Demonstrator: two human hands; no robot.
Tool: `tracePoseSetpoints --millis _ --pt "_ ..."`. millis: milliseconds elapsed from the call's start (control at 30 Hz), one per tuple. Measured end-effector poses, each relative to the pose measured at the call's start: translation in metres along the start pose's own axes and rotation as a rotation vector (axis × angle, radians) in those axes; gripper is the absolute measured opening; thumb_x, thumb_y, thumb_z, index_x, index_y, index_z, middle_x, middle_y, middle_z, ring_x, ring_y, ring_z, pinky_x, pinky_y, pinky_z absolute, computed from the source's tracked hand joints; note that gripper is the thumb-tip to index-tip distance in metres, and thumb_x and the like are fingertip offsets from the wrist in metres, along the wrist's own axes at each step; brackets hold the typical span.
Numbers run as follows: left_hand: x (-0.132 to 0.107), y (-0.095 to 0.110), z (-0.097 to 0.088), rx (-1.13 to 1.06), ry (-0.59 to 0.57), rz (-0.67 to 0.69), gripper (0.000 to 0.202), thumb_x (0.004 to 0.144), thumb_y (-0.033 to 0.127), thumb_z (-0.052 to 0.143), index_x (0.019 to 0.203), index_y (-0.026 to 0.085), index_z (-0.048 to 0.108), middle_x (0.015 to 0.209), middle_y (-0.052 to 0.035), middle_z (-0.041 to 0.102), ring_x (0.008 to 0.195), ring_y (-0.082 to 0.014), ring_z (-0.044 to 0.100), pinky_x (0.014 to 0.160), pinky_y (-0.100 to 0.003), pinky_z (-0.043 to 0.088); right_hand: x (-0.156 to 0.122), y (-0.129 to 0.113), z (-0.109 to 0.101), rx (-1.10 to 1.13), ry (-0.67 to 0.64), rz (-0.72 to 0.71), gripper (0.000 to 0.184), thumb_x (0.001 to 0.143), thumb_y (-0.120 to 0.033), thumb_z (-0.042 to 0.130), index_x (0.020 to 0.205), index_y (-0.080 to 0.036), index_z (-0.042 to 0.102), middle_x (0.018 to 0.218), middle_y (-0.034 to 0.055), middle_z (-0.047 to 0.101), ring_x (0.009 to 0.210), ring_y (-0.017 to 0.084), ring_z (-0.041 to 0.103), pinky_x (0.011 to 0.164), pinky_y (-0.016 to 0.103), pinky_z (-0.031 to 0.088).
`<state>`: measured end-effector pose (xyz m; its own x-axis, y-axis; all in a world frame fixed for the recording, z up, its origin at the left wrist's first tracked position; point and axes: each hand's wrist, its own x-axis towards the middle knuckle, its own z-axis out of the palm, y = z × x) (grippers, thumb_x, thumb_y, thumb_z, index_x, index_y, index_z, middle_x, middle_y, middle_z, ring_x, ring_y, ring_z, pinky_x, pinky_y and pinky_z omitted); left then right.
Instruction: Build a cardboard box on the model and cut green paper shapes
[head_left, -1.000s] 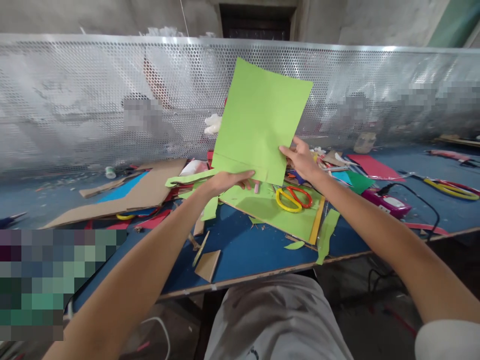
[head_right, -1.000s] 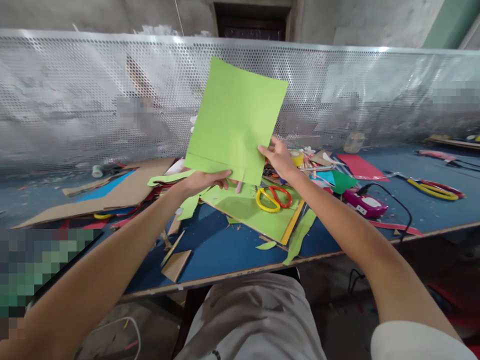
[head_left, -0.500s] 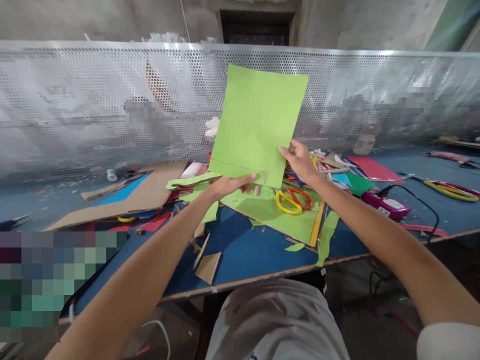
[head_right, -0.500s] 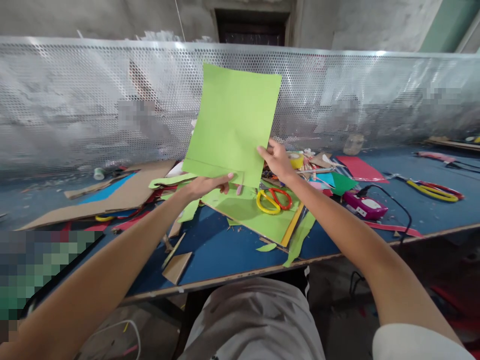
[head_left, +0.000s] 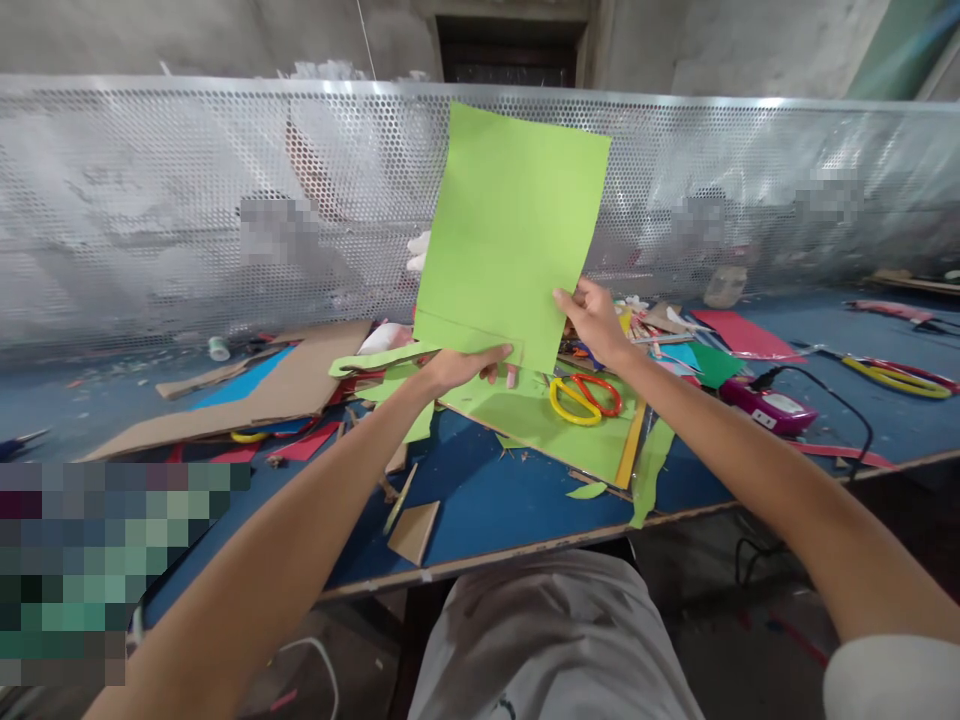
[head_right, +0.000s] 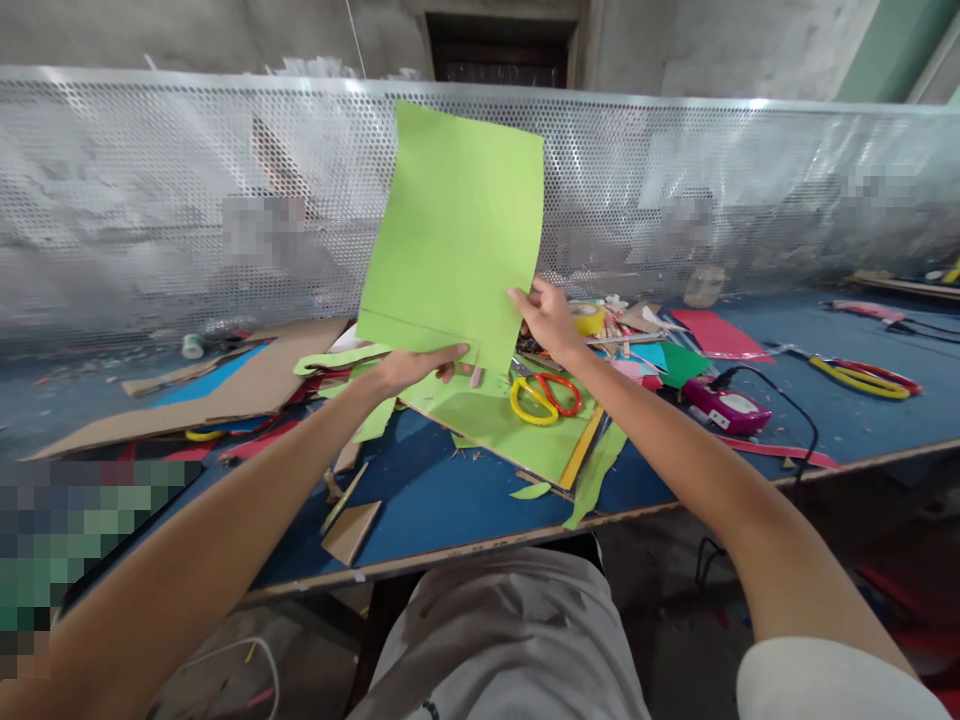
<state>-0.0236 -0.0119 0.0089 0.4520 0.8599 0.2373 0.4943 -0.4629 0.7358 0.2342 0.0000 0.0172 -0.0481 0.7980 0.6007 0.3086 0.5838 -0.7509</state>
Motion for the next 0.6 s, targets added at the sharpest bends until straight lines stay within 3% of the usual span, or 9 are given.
tracePoseSetpoints --millis 67,133,267,367,467,600 --pt "0.006 -0.007 0.002 -0.043 0.054 -0.046 0.059 0.085 0.071 0.065 0.049 0.023 0.065 0.067 -0.0081 0.072 0.065 -0.0186 0.056 0.069 -0.031 0.047 0.001 -0.002 -0.002 -0.007 -0.017 0.053 0.052 0.102 -0.068 0.051 0.131 -0.025 0.054 0.108 0.0094 0.074 0.077 0.019 0.069 0.063 0.031 0.056" --pt "0.013 -0.016 0.002 -0.133 0.135 -0.05 0.053 0.086 0.066 0.067 0.061 0.021 0.075 0.062 -0.0067 0.067 0.059 -0.0168 0.052 0.062 -0.031 0.043 0.002 -0.007 -0.008 -0.093 -0.147 0.117 0.042 0.107 -0.06 0.044 0.128 -0.025 0.054 0.104 0.0087 0.074 0.074 0.017 0.068 0.059 0.027 0.05" --pt "0.021 -0.025 0.0 -0.32 0.228 -0.109 0.046 0.086 0.061 0.069 0.083 0.017 0.082 0.057 -0.0029 0.06 0.051 -0.0135 0.046 0.053 -0.029 0.036 -0.005 -0.023 -0.024 -0.679 -0.766 0.266 0.033 0.106 -0.051 0.055 0.119 -0.021 0.06 0.083 0.0051 0.075 0.066 0.017 0.065 0.06 0.026 0.043" --pt "0.021 -0.021 -0.001 -0.388 0.313 -0.169 0.041 0.088 0.054 0.069 0.079 0.016 0.08 0.057 -0.0034 0.06 0.051 -0.0127 0.045 0.053 -0.028 0.036 -0.015 -0.033 -0.028 -1.024 -1.05 0.346 0.049 0.101 -0.058 0.062 0.129 -0.018 0.057 0.075 0.0046 0.074 0.064 0.02 0.064 0.058 0.029 0.039" --pt "0.021 -0.016 -0.001 -0.423 0.362 -0.17 0.04 0.089 0.051 0.07 0.07 0.016 0.076 0.055 -0.0035 0.058 0.053 -0.013 0.046 0.054 -0.027 0.037 -0.022 -0.036 -0.024 -1.17 -1.094 0.342 0.062 0.094 -0.066 0.068 0.127 -0.015 0.058 0.073 0.0057 0.073 0.061 0.022 0.063 0.057 0.031 0.037" --pt "0.022 -0.016 -0.002 -0.432 0.403 -0.135 0.037 0.09 0.047 0.07 0.068 0.016 0.072 0.055 -0.0044 0.059 0.053 -0.013 0.046 0.051 -0.027 0.035 -0.026 -0.038 -0.014 -1.169 -1.07 0.394 0.048 0.098 -0.061 0.063 0.099 -0.014 0.068 0.068 0.0071 0.069 0.055 0.019 0.058 0.057 0.033 0.037"
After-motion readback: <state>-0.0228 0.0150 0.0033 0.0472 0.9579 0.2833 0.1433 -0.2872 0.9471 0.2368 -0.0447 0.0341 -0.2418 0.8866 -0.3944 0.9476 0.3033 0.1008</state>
